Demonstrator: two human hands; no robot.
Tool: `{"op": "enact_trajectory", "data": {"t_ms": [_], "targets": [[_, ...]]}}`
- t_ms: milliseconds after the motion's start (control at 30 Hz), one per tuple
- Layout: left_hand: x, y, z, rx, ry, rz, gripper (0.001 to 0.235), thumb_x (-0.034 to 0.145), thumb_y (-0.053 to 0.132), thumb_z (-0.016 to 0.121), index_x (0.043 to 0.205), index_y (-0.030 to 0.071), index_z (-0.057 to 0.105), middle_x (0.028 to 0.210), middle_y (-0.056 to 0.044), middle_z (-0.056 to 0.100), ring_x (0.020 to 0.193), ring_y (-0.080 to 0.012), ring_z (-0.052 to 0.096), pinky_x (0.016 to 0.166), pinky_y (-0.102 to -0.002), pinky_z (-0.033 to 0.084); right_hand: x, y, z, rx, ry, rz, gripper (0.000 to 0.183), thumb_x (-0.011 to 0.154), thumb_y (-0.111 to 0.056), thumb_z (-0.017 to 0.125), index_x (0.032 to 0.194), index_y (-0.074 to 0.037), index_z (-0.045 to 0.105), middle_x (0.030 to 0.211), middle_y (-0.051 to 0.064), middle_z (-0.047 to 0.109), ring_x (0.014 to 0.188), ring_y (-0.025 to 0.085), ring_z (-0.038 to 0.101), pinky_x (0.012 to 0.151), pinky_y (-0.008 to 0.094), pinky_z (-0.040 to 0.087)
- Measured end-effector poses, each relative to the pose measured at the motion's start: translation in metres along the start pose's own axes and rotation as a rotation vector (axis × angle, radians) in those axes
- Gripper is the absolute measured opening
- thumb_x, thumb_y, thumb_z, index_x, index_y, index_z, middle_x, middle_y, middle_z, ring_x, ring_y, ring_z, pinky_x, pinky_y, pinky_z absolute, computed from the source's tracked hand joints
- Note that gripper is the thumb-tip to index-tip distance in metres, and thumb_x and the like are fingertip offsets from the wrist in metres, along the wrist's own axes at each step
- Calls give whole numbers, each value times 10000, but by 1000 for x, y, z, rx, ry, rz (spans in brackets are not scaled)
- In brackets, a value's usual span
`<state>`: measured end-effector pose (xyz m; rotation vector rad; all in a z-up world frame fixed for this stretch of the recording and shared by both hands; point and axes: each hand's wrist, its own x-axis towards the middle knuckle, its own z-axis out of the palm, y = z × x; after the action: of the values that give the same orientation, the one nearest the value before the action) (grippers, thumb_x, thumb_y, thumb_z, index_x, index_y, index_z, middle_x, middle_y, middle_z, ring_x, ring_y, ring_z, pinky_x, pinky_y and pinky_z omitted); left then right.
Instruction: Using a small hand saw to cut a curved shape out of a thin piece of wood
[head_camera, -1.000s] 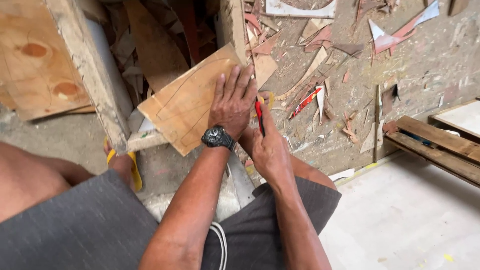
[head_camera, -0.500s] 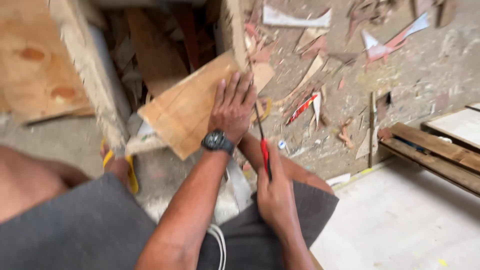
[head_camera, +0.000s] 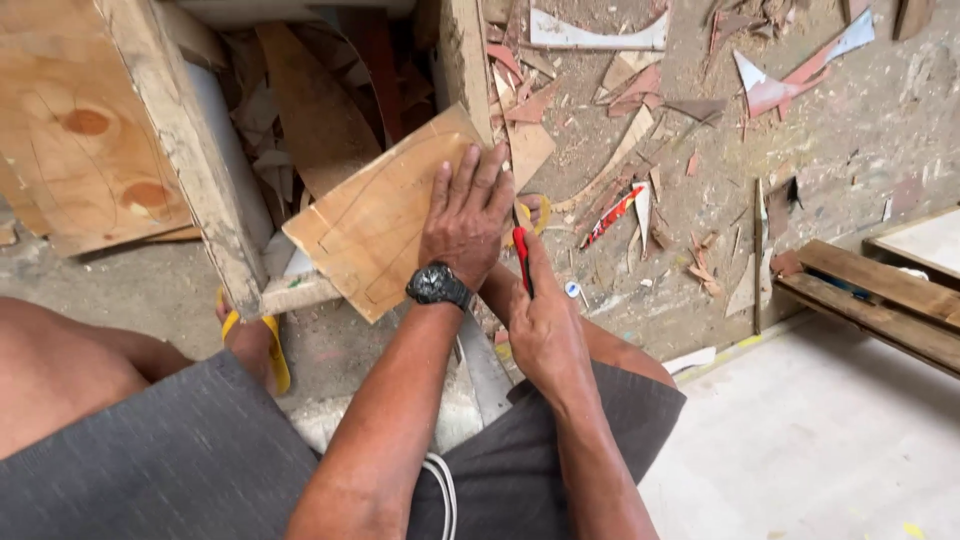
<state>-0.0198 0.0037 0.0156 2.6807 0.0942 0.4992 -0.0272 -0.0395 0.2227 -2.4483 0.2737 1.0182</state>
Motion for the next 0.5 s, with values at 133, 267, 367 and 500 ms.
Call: {"op": "enact_trajectory", "data": {"t_ms": [133, 267, 367, 500], "targets": [[-5, -3, 5, 34, -58, 9, 253, 1036, 221, 595, 1281, 179, 644, 1627, -35, 404, 1519, -284, 319, 1255, -515, 191, 22, 5, 4, 55, -12, 50, 604, 1019, -103, 348, 1614, -163, 268, 1533, 325, 419, 1356, 551, 446, 1124, 715, 334], [-5, -4, 8, 8, 23, 21, 233, 1041, 259, 612, 1254, 173, 651, 1590, -39, 457, 1491, -280, 382, 1248, -512, 230, 35, 0, 8, 30, -7, 63, 598, 1022, -94, 367, 1610, -137, 267, 1525, 343, 411, 1350, 549, 455, 1095, 723, 357], [-11, -5, -2, -39, 9, 11, 239, 1037, 248, 605, 1257, 166, 651, 1557, -44, 495, 1455, -286, 439, 1226, -509, 284, 26, 12, 19, 21, -3, 5, 621, 1006, -112, 360, 1613, -150, 233, 1532, 350, 398, 1334, 582, 438, 1090, 733, 343], [-5, -4, 10, -40, 79, 5, 284, 1024, 360, 630, 1226, 164, 665, 1562, -53, 494, 1464, -289, 433, 1229, -502, 271, 28, 25, 21, 9, 68, -5, 621, 984, -172, 405, 1597, -182, 306, 1514, 304, 456, 1318, 581, 452, 1086, 707, 368]]}}
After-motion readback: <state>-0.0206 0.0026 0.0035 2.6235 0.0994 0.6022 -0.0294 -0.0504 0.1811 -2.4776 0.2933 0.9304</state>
